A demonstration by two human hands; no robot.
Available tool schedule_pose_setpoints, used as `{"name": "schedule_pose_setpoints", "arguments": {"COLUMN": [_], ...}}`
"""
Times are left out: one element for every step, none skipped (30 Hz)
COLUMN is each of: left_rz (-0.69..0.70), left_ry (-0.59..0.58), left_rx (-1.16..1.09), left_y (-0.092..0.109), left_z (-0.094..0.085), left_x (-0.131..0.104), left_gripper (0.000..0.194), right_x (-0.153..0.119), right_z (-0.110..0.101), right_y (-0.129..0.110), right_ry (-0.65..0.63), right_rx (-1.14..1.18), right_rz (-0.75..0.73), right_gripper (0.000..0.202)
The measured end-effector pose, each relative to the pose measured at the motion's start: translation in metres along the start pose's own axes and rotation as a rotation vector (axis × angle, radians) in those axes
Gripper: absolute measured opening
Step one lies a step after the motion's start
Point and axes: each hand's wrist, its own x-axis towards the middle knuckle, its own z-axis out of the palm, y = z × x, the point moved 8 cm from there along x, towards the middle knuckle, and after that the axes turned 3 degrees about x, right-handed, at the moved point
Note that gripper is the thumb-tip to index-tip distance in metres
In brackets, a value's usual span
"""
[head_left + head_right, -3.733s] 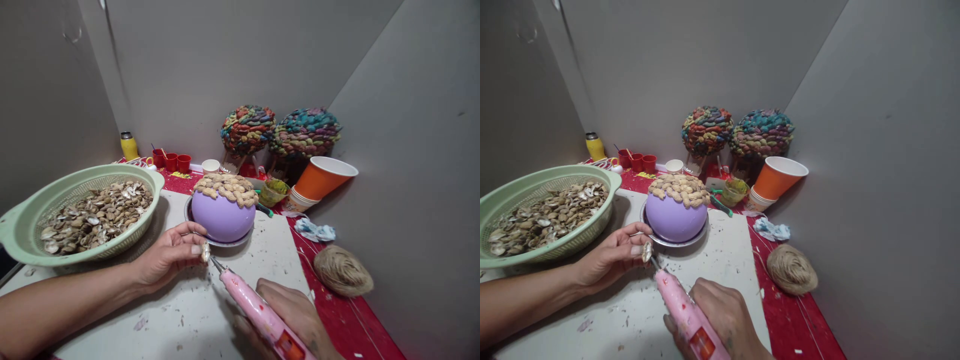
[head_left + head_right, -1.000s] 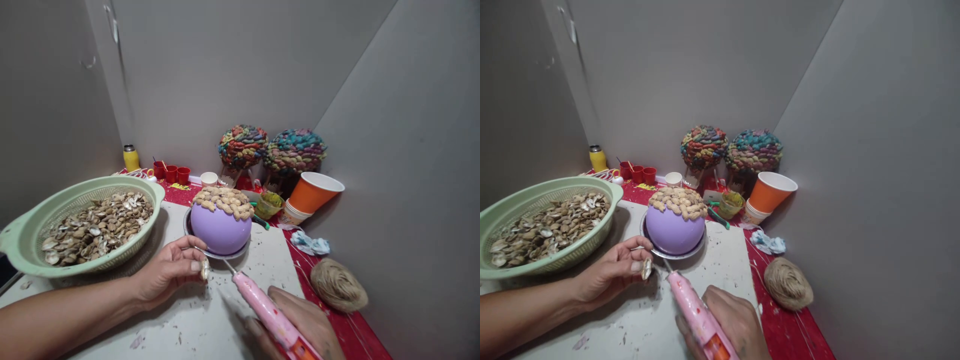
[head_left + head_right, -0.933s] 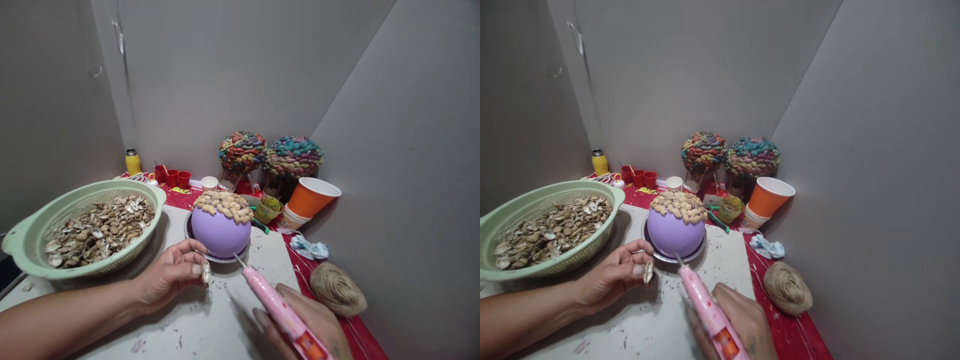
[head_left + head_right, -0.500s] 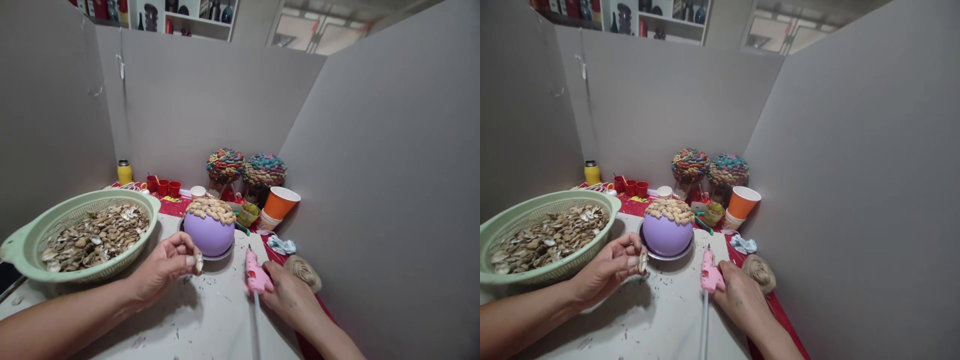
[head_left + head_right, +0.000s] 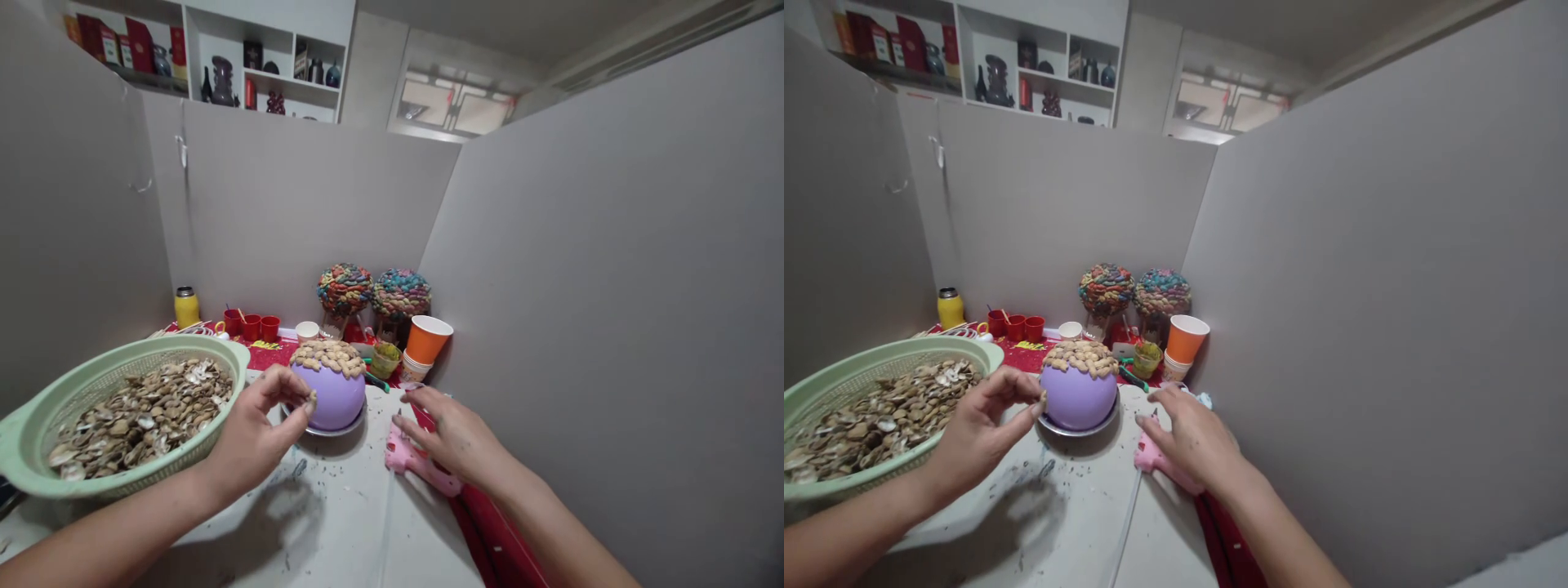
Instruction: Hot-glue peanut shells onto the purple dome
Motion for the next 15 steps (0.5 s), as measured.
{"name": "schedule_pose_setpoints", "arguments": {"left_rz": [0.094, 0.192, 0.293, 0.392, 0.483, 0.559, 0.615, 0.653, 0.677, 0.687, 0.686, 0.681, 0.674, 0.670, 0.673], "left_ry": [0.017, 0.027, 0.032, 0.032, 0.027, 0.015, -0.004, -0.026, -0.050, -0.076, -0.102, -0.124, -0.142, -0.152, -0.157], "left_rx": [0.116, 0.227, 0.327, 0.414, 0.492, 0.566, 0.641, 0.710, 0.761, 0.794, 0.812, 0.817, 0.819, 0.821, 0.825], "left_y": [0.005, 0.010, 0.015, 0.018, 0.019, 0.019, 0.016, 0.012, 0.007, 0.001, -0.004, -0.010, -0.014, -0.018, -0.020], "left_z": [0.001, 0.004, 0.007, 0.012, 0.017, 0.022, 0.027, 0.032, 0.036, 0.039, 0.041, 0.043, 0.044, 0.045, 0.045], "left_x": [0.003, 0.005, 0.007, 0.007, 0.007, 0.006, 0.006, 0.006, 0.005, 0.006, 0.006, 0.007, 0.008, 0.009, 0.011], "left_gripper": [0.004, 0.005, 0.008, 0.011, 0.014, 0.017, 0.019, 0.020, 0.021, 0.022, 0.023, 0.024, 0.026, 0.026, 0.027], "right_x": [0.010, 0.021, 0.032, 0.044, 0.056, 0.067, 0.077, 0.087, 0.095, 0.101, 0.107, 0.111, 0.113, 0.114, 0.114], "right_z": [-0.006, -0.009, -0.011, -0.010, -0.007, -0.003, 0.003, 0.009, 0.016, 0.023, 0.028, 0.033, 0.037, 0.040, 0.042], "right_y": [-0.011, -0.022, -0.031, -0.038, -0.044, -0.048, -0.050, -0.051, -0.051, -0.051, -0.051, -0.051, -0.051, -0.052, -0.053], "right_ry": [0.040, 0.076, 0.108, 0.140, 0.158, 0.176, 0.185, 0.189, 0.183, 0.172, 0.157, 0.137, 0.117, 0.097, 0.081], "right_rx": [0.052, 0.109, 0.161, 0.209, 0.248, 0.280, 0.305, 0.327, 0.345, 0.361, 0.374, 0.386, 0.398, 0.408, 0.419], "right_rz": [-0.045, -0.093, -0.134, -0.176, -0.212, -0.241, -0.267, -0.286, -0.304, -0.320, -0.334, -0.348, -0.364, -0.380, -0.398], "right_gripper": [0.029, 0.031, 0.032, 0.033, 0.034, 0.036, 0.039, 0.041, 0.044, 0.046, 0.048, 0.048, 0.048, 0.047, 0.046]}}
